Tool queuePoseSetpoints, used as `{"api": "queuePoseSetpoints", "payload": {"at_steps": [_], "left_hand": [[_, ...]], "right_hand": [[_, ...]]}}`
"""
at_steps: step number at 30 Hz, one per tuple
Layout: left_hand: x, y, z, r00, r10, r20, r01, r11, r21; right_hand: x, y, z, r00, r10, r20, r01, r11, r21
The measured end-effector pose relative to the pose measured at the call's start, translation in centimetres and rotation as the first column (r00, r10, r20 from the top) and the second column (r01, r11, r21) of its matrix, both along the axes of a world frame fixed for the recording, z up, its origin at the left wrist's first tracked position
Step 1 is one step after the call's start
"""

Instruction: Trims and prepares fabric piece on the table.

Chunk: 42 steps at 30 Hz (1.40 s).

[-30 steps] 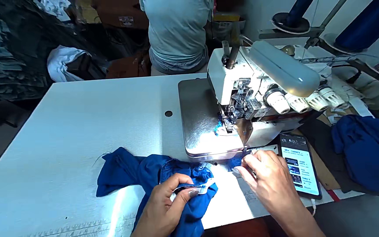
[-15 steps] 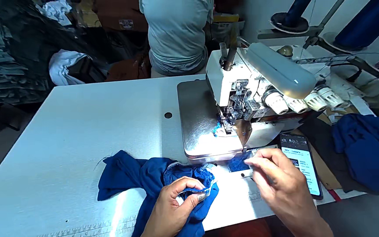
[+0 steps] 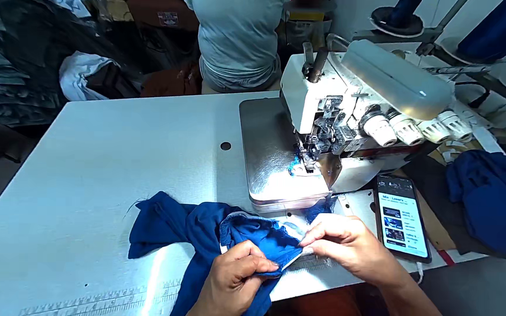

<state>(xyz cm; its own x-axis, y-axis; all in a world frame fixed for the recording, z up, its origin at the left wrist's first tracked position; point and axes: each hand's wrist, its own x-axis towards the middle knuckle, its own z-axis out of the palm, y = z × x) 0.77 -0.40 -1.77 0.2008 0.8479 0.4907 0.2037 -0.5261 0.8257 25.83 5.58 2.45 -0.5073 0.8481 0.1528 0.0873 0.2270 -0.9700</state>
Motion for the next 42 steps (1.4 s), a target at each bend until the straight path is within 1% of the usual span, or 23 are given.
{"api": "queuePoseSetpoints", "payload": {"at_steps": [2,4,7,9,11,13,16,19,21,23,25,26,27,28,29,30,31,33,36,37,39,41,42], "left_hand": [[0.1,0.1,-0.1,1.0,-0.022,0.009,0.022,1.0,0.009],[0.0,0.1,-0.1,0.999,-0.039,0.004,0.039,0.999,0.01],[-0.4,0.0,-0.3,0.999,-0.051,-0.002,0.051,0.999,0.008],[-0.4,0.1,-0.4,0.999,-0.053,0.003,0.053,0.999,0.01],[-0.3,0.1,-0.4,0.999,-0.052,0.008,0.052,0.999,0.004],[-0.3,0.1,-0.3,0.999,-0.044,0.016,0.044,0.999,-0.002],[-0.4,0.2,-0.1,0.999,-0.029,0.032,0.029,1.0,-0.004],[-0.5,0.1,0.0,1.0,-0.017,-0.001,0.017,1.0,-0.011],[-0.7,0.0,0.2,0.999,-0.014,-0.037,0.013,1.0,-0.014],[-1.1,-0.1,0.3,0.998,-0.01,-0.064,0.009,1.0,-0.025],[-1.7,-0.3,0.4,0.996,-0.011,-0.083,0.007,0.999,-0.049],[-2.0,-0.4,0.5,0.996,-0.011,-0.092,0.006,0.998,-0.059],[-2.3,-0.5,0.5,0.995,-0.013,-0.102,0.006,0.998,-0.064],[-2.5,-0.5,0.5,0.994,-0.012,-0.112,0.004,0.998,-0.064],[-2.8,-0.5,0.5,0.992,-0.011,-0.124,0.004,0.998,-0.061],[-2.9,-0.5,0.5,0.991,-0.01,-0.136,0.002,0.998,-0.056],[-2.9,-0.6,0.4,0.989,-0.004,-0.147,-0.004,0.999,-0.053],[-2.7,-0.6,0.2,0.987,0.015,-0.16,-0.021,0.999,-0.041],[-2.5,-0.6,0.0,0.987,0.033,-0.155,-0.037,0.999,-0.022],[-2.6,-0.6,0.0,0.987,0.035,-0.156,-0.038,0.999,-0.016],[-2.5,-0.6,0.0,0.989,0.034,-0.145,-0.037,0.999,-0.015],[-2.5,-0.5,0.0,0.991,0.044,-0.129,-0.046,0.999,-0.017],[-2.4,-0.6,0.0,0.99,0.055,-0.127,-0.057,0.998,-0.017]], "right_hand": [[0.5,-0.3,0.1,0.995,-0.096,-0.009,0.096,0.995,-0.04],[1.3,-0.2,0.2,0.969,-0.244,0.022,0.245,0.969,-0.034],[3.4,0.5,0.8,0.866,-0.489,0.11,0.479,0.872,0.104],[4.2,0.7,1.7,0.773,-0.611,0.172,0.564,0.786,0.256],[4.4,1.0,2.1,0.652,-0.718,0.244,0.577,0.678,0.455],[4.3,1.2,1.9,0.556,-0.789,0.261,0.54,0.582,0.608],[4.2,1.3,1.2,0.498,-0.832,0.244,0.459,0.492,0.74],[5.1,1.5,0.6,0.448,-0.861,0.242,0.392,0.433,0.812],[6.8,1.6,1.1,0.385,-0.882,0.273,0.381,0.421,0.823],[8.6,1.7,2.6,0.302,-0.911,0.282,0.418,0.392,0.819],[9.9,1.8,3.7,0.228,-0.947,0.227,0.483,0.312,0.818],[10.2,1.9,4.0,0.203,-0.962,0.181,0.52,0.263,0.813],[10.1,1.9,4.1,0.2,-0.967,0.155,0.557,0.242,0.794],[9.8,1.6,4.2,0.232,-0.957,0.176,0.582,0.282,0.763],[9.2,1.2,4.3,0.305,-0.919,0.249,0.585,0.387,0.713],[8.4,0.7,4.2,0.399,-0.851,0.342,0.558,0.521,0.646],[7.4,0.3,3.7,0.497,-0.762,0.416,0.499,0.643,0.582],[5.1,-0.4,2.3,0.643,-0.583,0.497,0.33,0.796,0.507],[2.3,-1.3,1.3,0.753,-0.399,0.522,0.11,0.86,0.498],[1.4,-1.5,1.4,0.8,-0.328,0.503,0.074,0.885,0.459],[-0.4,-2.0,1.7,0.863,-0.196,0.466,0.05,0.95,0.307],[-2.2,-2.9,1.6,0.817,-0.203,0.539,0.078,0.966,0.246],[-3.1,-3.5,1.1,0.768,-0.267,0.583,0.106,0.95,0.295]]}}
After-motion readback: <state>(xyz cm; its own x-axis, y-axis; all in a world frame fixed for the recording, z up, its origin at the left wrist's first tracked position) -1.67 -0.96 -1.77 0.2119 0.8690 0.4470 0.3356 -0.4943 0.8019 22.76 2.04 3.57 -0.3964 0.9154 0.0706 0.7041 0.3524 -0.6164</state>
